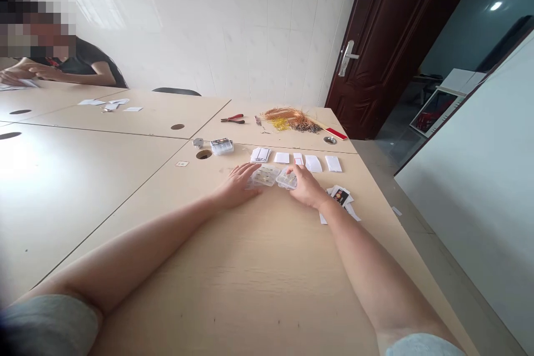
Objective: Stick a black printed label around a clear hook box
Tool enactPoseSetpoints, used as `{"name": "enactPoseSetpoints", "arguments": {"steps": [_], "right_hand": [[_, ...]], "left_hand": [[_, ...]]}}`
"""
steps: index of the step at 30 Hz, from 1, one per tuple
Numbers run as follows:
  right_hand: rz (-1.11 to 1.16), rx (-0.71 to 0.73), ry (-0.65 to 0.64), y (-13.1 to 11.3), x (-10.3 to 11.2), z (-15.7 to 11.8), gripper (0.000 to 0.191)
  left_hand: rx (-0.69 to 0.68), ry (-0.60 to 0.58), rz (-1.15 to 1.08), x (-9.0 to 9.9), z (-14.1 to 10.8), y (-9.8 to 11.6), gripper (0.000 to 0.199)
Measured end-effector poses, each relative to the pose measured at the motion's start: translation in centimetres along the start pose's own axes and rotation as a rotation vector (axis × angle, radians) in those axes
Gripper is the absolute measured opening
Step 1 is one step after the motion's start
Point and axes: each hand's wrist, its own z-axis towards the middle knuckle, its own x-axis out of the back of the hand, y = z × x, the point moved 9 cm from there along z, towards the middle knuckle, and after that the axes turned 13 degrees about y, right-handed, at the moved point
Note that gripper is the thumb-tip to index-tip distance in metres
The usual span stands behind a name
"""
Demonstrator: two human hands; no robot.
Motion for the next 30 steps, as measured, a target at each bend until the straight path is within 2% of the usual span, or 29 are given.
{"name": "enactPoseSetpoints", "arguments": {"steps": [6,11,16,23,30], "right_hand": [[-0.011,0.023,-0.139,-1.7,0.6,-0.7,0.039],[-0.013,-0.003,-0.151,-2.4,1.1,-0.8,0.041],[-0.044,-0.006,-0.162,-2.0,0.8,-1.0,0.04],[-0.088,0.008,-0.143,-1.8,0.6,-0.9,0.037],[-0.054,0.071,-0.199,-2.9,0.7,-1.3,0.04]], "left_hand": [[-0.043,-0.075,-0.02,0.5,1.0,1.5,0.039],[-0.082,-0.202,-0.001,0.7,3.1,2.6,0.039],[-0.076,-0.351,0.04,-0.5,4.8,2.8,0.038],[-0.069,-0.487,0.14,-1.4,4.6,3.2,0.037],[-0.128,-0.55,0.197,-1.4,4.4,3.9,0.04]]}}
